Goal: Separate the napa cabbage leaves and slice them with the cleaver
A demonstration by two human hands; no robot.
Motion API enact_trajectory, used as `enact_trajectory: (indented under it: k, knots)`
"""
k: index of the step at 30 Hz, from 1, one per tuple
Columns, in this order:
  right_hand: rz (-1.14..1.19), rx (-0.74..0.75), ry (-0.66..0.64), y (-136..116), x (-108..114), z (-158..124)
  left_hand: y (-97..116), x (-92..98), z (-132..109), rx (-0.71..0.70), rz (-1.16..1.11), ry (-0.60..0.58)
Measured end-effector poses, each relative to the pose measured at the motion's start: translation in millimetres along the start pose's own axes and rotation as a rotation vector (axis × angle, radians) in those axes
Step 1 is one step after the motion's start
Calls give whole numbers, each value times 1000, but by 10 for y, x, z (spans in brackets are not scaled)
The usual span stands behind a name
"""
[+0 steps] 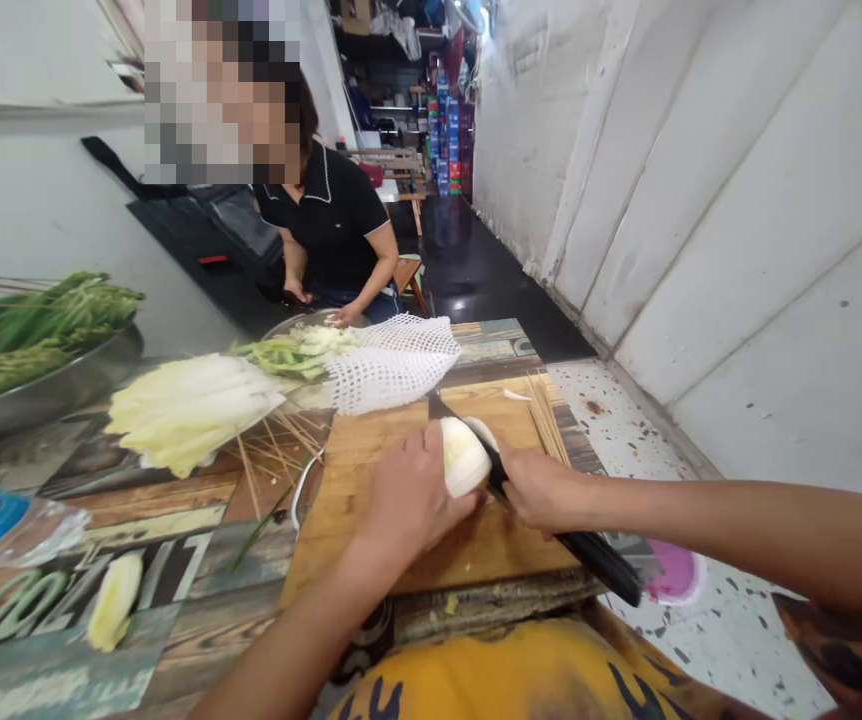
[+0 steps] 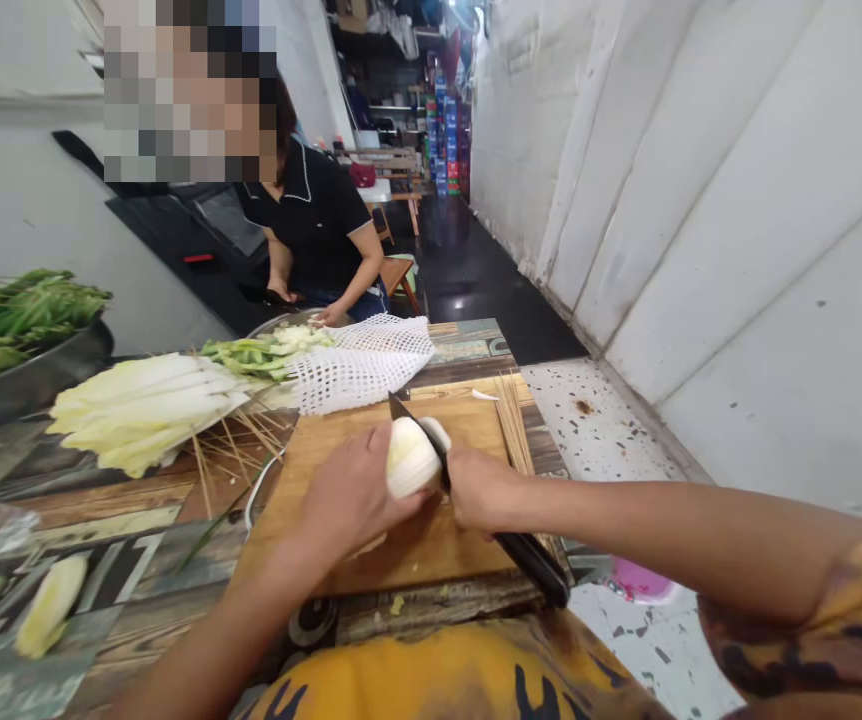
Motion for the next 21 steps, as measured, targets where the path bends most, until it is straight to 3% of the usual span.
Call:
enact_trajectory:
  k: [3, 8, 12, 18, 21]
  knots:
    - [-5, 4, -21, 22, -34, -115, -25, -3, 3, -20, -5, 12]
    - [-27, 12, 61, 5, -129, -69, 3, 7, -28, -35, 48, 19]
    - [4, 40, 120, 33, -112, -73, 0, 52, -17, -138, 30, -6]
    - [90, 29, 266, 315, 215, -220, -432, 176, 235, -296, 135, -101]
    - [25, -55, 432, 511, 455, -167, -557, 212, 321, -258, 223, -147]
Point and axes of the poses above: each hand's wrist, its own z-axis towards the middle knuckle, its own x-axis out of the back of the hand, y = z × x, the point moved 5 cm from there along z, towards the middle knuckle, and after that the axes turned 7 degrees about y, right-handed, at the moved point
